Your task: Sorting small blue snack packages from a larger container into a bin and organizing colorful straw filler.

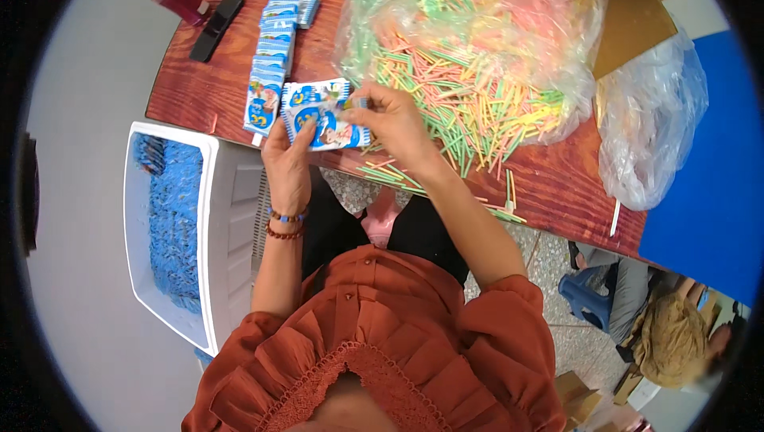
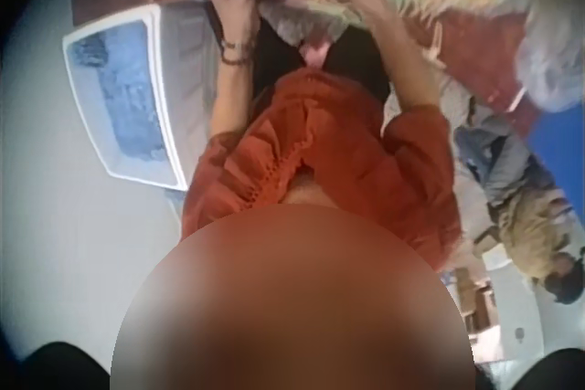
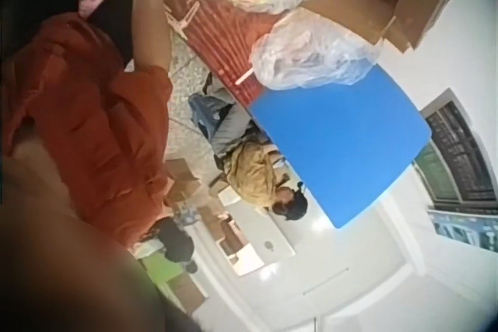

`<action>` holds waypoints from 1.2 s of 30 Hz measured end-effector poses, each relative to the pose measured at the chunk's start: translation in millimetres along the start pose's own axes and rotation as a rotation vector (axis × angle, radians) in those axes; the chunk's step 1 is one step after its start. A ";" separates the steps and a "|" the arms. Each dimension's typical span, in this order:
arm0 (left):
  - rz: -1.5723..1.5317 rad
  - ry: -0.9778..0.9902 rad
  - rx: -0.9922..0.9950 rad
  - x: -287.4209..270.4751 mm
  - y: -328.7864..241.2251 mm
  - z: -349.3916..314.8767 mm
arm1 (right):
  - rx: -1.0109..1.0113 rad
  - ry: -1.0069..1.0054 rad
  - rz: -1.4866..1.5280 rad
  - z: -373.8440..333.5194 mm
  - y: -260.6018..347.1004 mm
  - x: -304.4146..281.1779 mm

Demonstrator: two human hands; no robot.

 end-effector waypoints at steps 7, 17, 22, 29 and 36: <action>-0.025 0.005 -0.081 -5.4 21.5 -24.1 | -0.055 -0.155 0.113 -35.1 -11.3 -6.7; -0.253 -0.057 -0.231 8.4 29.6 -28.0 | -0.146 -0.070 -0.070 -28.4 2.5 -29.6; -0.317 -0.101 -0.251 -0.2 22.0 -20.0 | -0.330 -0.326 -0.514 2.8 45.6 -58.6; -0.334 -0.118 -0.254 -3.3 23.9 -15.9 | -0.474 -0.345 -1.533 26.2 34.7 -26.6; -0.403 -0.031 -0.303 -9.1 32.1 -10.4 | -0.441 -0.313 -1.526 36.5 28.0 -18.0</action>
Point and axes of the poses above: each hand's wrist, its own z-axis towards the middle knuckle, its own x-axis out of the palm, y = z × x, the point moved 5 cm from there along z, towards the middle knuckle, and after that the axes turned 11 degrees about -y, right-handed, at the moved point
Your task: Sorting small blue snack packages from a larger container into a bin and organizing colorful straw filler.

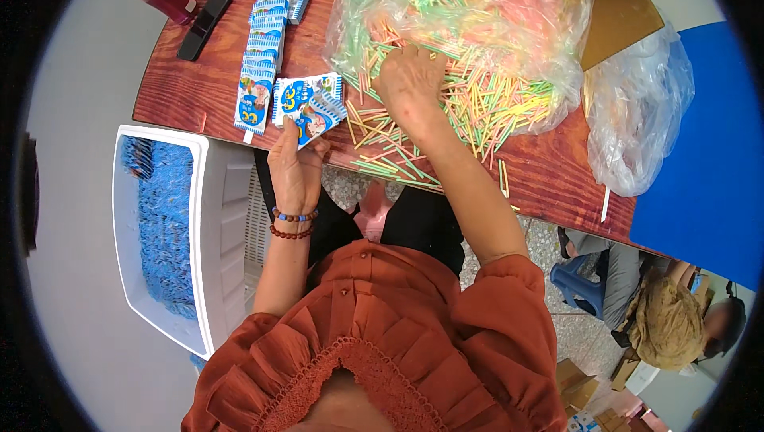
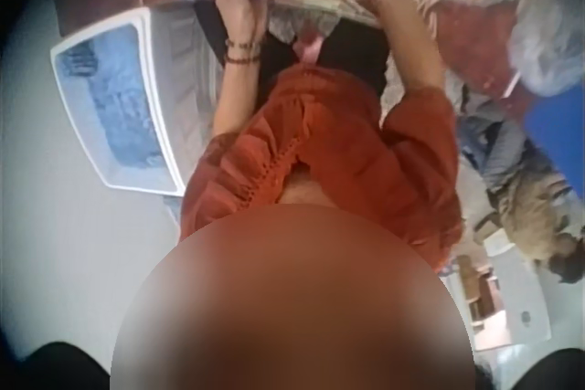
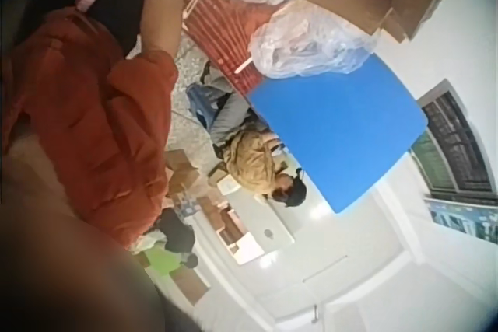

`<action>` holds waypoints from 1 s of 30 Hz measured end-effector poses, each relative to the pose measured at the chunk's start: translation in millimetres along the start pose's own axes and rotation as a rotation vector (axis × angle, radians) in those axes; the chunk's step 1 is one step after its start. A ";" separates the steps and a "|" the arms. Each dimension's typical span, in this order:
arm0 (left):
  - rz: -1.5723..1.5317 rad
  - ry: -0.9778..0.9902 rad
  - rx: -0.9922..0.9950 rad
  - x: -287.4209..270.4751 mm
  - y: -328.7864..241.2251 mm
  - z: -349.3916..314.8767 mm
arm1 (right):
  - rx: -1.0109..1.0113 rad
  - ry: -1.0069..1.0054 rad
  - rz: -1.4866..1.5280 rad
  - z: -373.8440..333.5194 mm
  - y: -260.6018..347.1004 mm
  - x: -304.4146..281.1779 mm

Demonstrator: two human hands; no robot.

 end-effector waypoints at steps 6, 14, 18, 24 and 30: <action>0.010 -0.014 0.006 4.6 -2.3 -3.5 | 0.048 0.059 0.072 2.0 -17.5 8.2; 0.022 -0.036 -0.005 6.6 -0.4 -3.9 | 0.227 0.131 0.735 -6.1 -55.6 10.9; 0.036 0.019 -0.009 11.8 4.3 -3.5 | 0.329 0.088 1.032 -6.2 -64.6 4.5; 0.012 0.023 -0.043 15.9 9.2 -0.8 | 0.694 0.097 1.601 -8.2 -67.2 9.1; 0.004 0.072 -0.040 25.0 13.5 0.7 | 0.773 0.117 1.989 -9.9 -56.4 -8.7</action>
Point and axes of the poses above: each hand's wrist, its own z-axis towards the middle knuckle, its own x-axis out of the palm, y = z × x, the point moved 5 cm from there along z, towards the middle knuckle, and after that the axes turned 11 degrees about -y, right-handed, at the moved point
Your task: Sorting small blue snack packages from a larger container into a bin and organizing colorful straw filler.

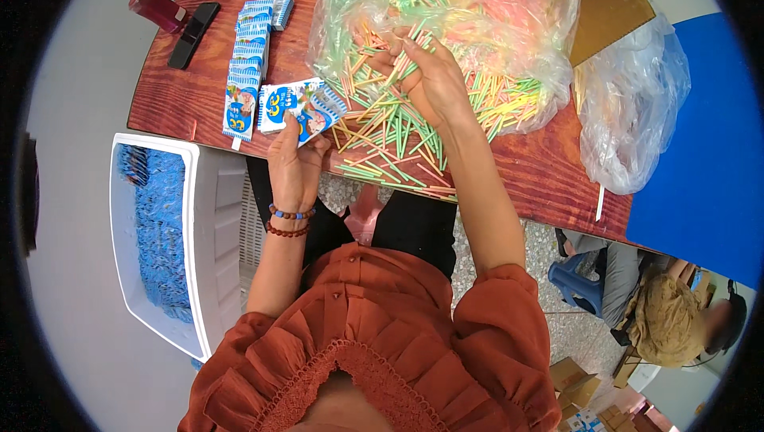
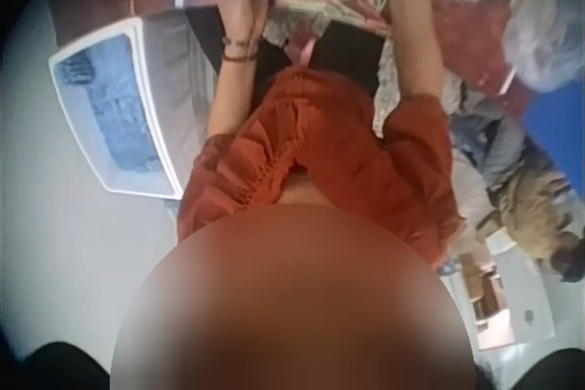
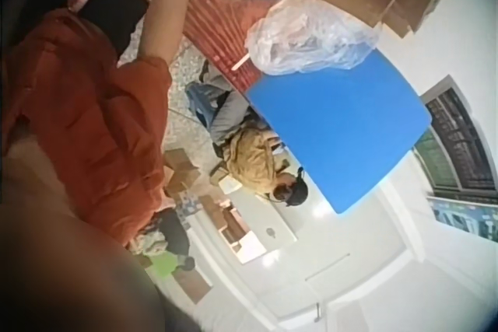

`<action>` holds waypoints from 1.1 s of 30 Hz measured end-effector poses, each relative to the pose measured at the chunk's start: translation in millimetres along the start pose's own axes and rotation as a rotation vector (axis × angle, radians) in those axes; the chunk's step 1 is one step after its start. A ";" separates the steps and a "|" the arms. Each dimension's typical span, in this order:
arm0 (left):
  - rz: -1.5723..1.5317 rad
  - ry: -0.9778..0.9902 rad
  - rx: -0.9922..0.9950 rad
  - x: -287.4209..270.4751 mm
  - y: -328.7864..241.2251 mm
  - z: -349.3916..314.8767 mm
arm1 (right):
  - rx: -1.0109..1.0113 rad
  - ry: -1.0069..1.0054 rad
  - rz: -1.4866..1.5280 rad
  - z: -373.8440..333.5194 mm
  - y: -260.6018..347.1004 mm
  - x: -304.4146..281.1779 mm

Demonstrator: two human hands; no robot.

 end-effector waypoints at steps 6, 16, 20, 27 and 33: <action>-0.010 -0.009 0.019 16.5 5.1 3.4 | -0.275 0.090 0.219 -37.5 13.2 44.5; -0.028 -0.032 0.013 37.8 7.7 -2.5 | -0.453 0.044 0.192 -62.9 0.1 61.4; -0.006 0.019 0.042 36.8 11.7 2.7 | -0.562 -0.057 -0.056 -57.6 -2.2 58.9; -0.034 0.021 0.041 42.2 16.9 6.9 | -0.618 -0.048 -0.233 -56.9 -1.6 59.9; -0.074 0.082 0.045 44.7 28.5 14.1 | -0.735 -0.023 -0.474 -59.2 -3.6 62.4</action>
Point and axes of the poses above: each hand's wrist, its own z-axis towards the middle knuckle, its own x-axis out of the palm, y = z × x, the point moved 5 cm from there along z, towards the middle knuckle, and after that the axes turned 11 degrees about -y, right-handed, at the moved point
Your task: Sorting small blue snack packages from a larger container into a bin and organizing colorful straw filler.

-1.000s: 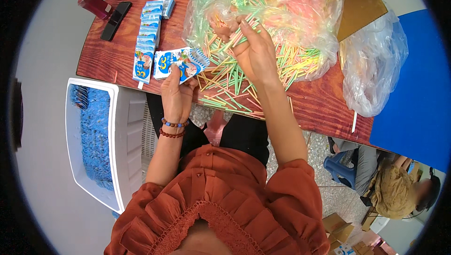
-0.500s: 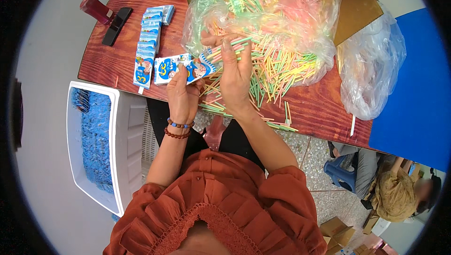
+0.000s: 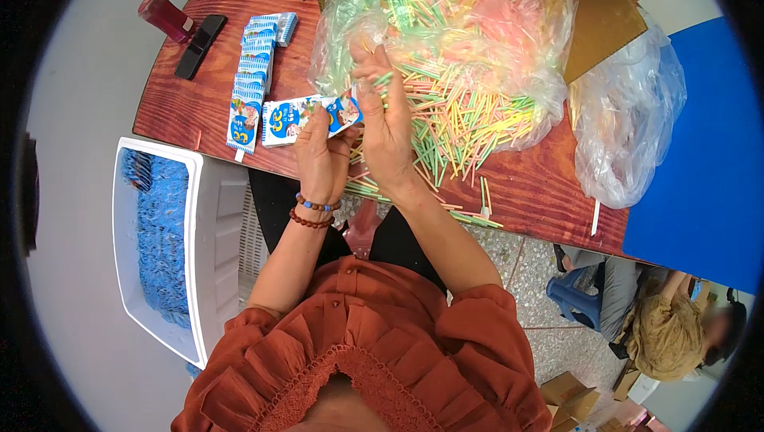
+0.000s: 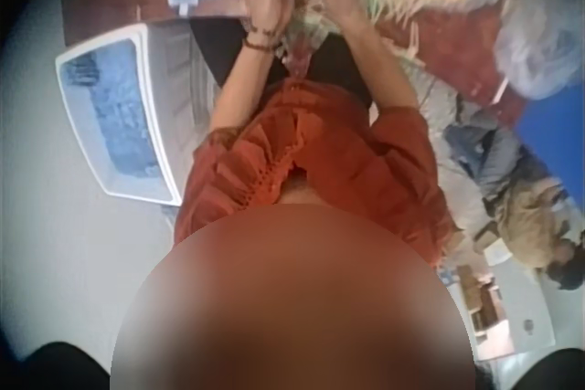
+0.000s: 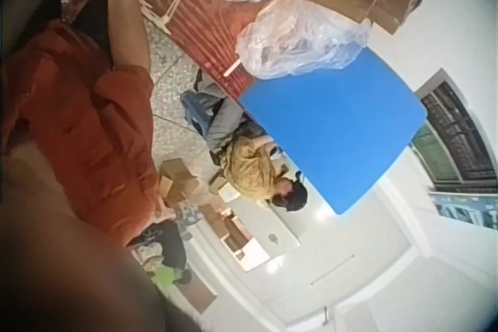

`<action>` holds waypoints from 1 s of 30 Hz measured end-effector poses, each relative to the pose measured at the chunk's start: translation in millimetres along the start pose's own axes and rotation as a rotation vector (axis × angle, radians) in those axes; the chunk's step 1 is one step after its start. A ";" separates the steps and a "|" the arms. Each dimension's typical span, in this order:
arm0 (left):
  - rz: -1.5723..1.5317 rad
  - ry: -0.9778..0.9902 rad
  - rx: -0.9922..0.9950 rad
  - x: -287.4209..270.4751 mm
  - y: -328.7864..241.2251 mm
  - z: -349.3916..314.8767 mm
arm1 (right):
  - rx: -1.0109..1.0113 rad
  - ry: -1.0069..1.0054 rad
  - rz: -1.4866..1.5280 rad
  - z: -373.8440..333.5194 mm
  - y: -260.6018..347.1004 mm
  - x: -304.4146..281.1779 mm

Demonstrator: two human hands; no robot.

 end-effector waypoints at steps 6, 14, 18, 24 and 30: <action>-0.195 -0.026 -0.124 15.4 16.9 5.0 | 0.135 0.141 0.145 16.4 2.1 -7.9; -0.437 0.062 -0.306 16.6 21.3 13.4 | 0.165 0.066 -0.180 40.1 2.3 -56.1; -0.302 0.042 -0.153 16.2 4.1 11.9 | 0.218 0.183 -0.217 20.6 -14.0 -22.7; -0.364 0.075 -0.056 -7.3 -29.2 15.2 | 0.181 0.408 -0.317 20.2 9.0 32.1; -0.185 -0.221 0.358 -70.2 -103.7 3.7 | 0.008 0.672 -0.354 10.2 -8.7 110.5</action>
Point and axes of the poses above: each hand's wrist, its own z-axis towards the middle knuckle, its own x-axis out of the palm, y = z × x, the point moved 5 cm from there along z, towards the middle knuckle, and after that the axes turned 11 degrees about -y, right-handed, at the moved point
